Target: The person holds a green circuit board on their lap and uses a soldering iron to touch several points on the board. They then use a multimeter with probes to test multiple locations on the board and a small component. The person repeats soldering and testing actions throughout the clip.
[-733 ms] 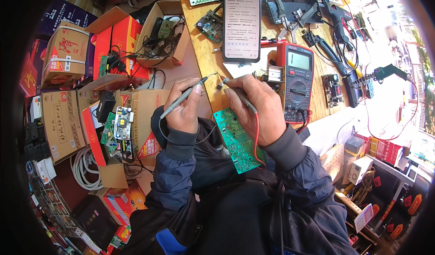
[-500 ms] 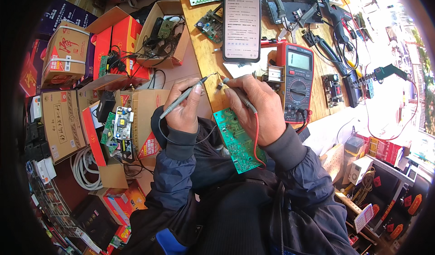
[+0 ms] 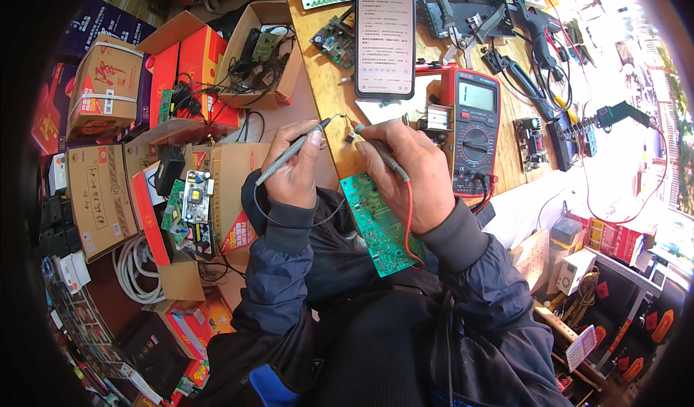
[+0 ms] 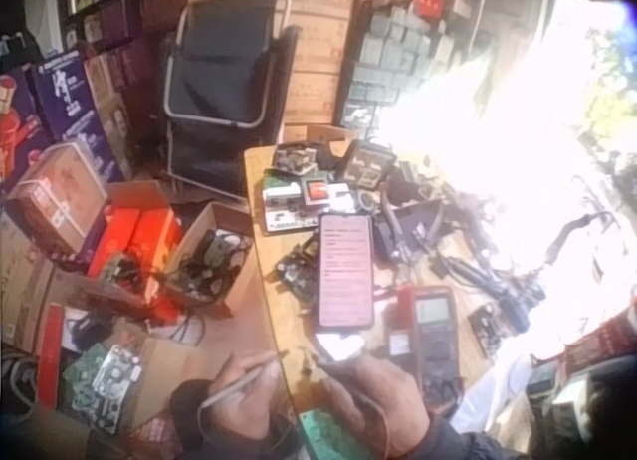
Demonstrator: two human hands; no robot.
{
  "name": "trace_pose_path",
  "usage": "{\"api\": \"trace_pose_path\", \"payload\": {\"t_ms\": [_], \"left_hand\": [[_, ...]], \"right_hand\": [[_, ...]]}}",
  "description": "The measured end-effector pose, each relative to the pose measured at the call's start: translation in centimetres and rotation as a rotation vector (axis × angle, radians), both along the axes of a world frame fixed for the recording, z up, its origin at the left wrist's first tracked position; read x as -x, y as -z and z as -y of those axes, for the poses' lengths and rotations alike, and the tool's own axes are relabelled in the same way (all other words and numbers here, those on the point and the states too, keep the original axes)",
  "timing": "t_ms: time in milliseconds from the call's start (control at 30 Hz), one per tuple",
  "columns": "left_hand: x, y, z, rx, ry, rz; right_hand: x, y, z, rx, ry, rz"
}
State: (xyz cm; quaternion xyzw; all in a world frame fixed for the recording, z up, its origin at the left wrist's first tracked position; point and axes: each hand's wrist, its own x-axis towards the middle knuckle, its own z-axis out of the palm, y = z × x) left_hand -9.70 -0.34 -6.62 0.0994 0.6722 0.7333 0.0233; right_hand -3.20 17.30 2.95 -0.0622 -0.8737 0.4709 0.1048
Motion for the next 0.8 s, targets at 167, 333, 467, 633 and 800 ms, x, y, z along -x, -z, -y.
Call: {"api": "trace_pose_path", "payload": {"t_ms": [167,333,467,633,800], "left_hand": [[0.03,-0.08,-0.02,-0.015,0.003,-0.01],[0.0,-0.16,-0.02,-0.011,0.004,-0.015],[0.02,-0.05,-0.03,-0.017,0.004,-0.017],[0.05,-0.01,-0.05,-0.017,0.004,-0.026],[-0.03,-0.19,-0.07,-0.034,0.007,-0.001]], "right_hand": [[-0.02,-0.04,-0.01,-0.008,-0.006,0.003],[0.04,0.07,-0.06,-0.031,-0.008,-0.001],[-0.02,0.1,-0.06,-0.02,-0.002,0.003],[-0.1,0.02,0.06,0.003,0.013,0.022],[-0.14,-0.15,0.06,0.013,0.014,0.041]]}}
